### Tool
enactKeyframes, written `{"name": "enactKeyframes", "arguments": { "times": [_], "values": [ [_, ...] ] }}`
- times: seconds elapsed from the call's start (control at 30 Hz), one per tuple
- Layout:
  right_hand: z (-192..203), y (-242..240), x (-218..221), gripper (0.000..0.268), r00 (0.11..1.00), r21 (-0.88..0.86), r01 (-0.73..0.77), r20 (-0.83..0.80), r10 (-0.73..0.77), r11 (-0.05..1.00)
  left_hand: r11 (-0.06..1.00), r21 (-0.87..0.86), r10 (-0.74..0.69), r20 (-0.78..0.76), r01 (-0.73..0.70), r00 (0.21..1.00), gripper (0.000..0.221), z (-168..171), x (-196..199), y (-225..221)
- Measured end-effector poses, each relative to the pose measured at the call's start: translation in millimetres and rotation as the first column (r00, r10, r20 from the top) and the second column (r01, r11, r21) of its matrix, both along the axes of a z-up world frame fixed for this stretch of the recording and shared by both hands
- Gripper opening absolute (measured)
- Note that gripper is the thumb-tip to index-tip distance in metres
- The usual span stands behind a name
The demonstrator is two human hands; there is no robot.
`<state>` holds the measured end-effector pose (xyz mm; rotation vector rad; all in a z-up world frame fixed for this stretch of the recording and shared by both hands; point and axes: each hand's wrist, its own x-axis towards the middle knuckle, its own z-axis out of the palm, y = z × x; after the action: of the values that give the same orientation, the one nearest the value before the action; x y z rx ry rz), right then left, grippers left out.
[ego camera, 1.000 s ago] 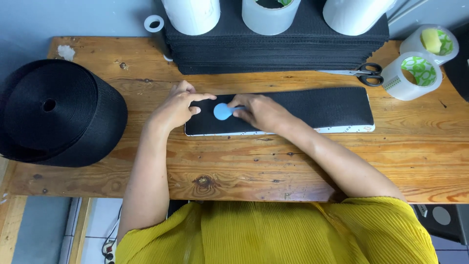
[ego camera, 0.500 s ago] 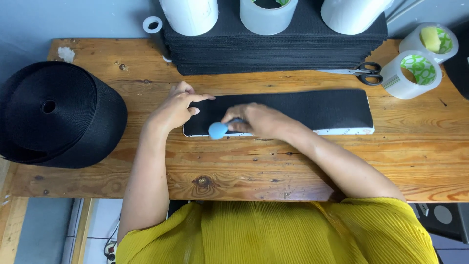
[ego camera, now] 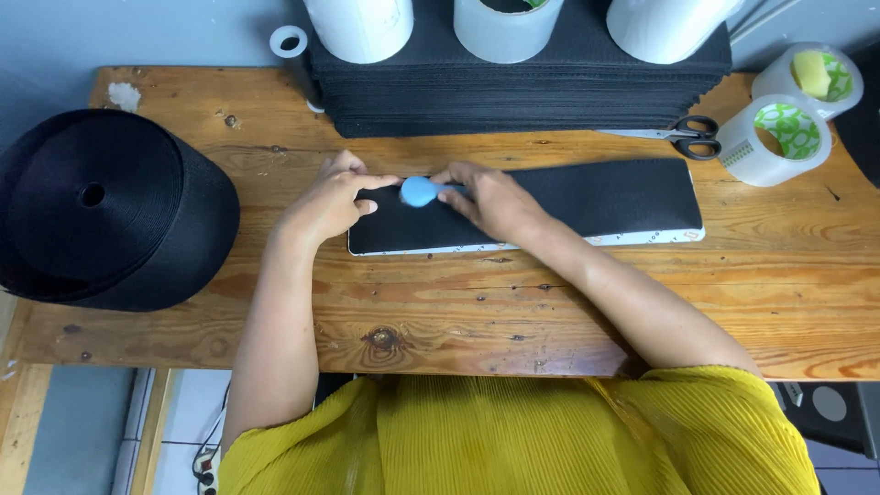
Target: A person uses a blue spatula tool to smooth a black strip onto a white base and then organizes various tape and paper rolls on a wooden workbench.
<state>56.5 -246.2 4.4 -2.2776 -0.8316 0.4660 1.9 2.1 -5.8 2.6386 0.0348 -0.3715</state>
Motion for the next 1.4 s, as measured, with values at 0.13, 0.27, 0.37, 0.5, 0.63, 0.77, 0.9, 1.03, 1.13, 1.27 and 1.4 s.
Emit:
{"name": "enactKeyframes", "arguments": {
  "times": [0.13,0.27,0.37,0.5,0.63,0.77,0.9,1.03,1.13,1.27,1.4],
  "values": [
    [21,4,-33,0.018,0.972,-0.025,-0.176,-0.161,0.170,0.984,0.999,-0.042,-0.005,-0.017,0.005,1.000,0.044,11,-3,-3],
    [15,11,-33,0.020,0.950,0.125,-0.294,-0.072,0.304,0.948,0.999,-0.038,-0.025,0.005,0.025,1.000,0.038,6,-1,-2],
    [-11,15,-23,0.023,0.962,0.145,-0.255,0.136,0.236,0.956,0.998,-0.058,-0.035,0.029,0.037,0.999,0.036,-5,2,6],
    [-27,19,-23,0.025,0.935,0.067,-0.249,0.278,0.222,0.966,0.996,-0.059,-0.062,0.020,0.064,0.998,0.043,-11,5,11],
    [-21,24,-37,0.024,0.943,0.106,-0.318,0.135,0.303,0.942,0.996,-0.052,-0.078,0.012,0.078,0.997,0.044,-17,8,14],
    [6,19,-40,0.025,0.937,0.202,-0.347,0.026,0.350,0.916,0.995,-0.057,-0.075,0.032,0.077,0.997,0.044,-17,8,14],
    [-1,16,-35,0.028,0.964,0.060,-0.252,0.106,0.245,0.966,0.997,-0.048,-0.065,0.024,0.066,0.998,0.044,-19,8,14],
    [-3,18,-52,0.028,0.908,0.069,-0.401,-0.101,0.406,0.913,0.996,-0.064,-0.064,-0.010,0.063,0.998,0.044,-14,4,13],
    [3,14,-60,0.029,0.793,0.168,-0.545,-0.214,0.570,0.821,0.997,-0.062,-0.045,-0.047,0.042,0.998,0.045,-13,8,13],
    [-13,8,-37,0.027,0.938,0.151,-0.331,0.162,0.307,0.931,0.996,-0.076,-0.043,-0.001,0.042,0.999,0.044,-10,6,11],
    [-3,7,-61,0.029,0.953,0.023,-0.302,0.041,0.301,0.953,0.996,-0.085,-0.022,-0.034,0.019,0.999,0.044,-16,7,16]
  ]
}}
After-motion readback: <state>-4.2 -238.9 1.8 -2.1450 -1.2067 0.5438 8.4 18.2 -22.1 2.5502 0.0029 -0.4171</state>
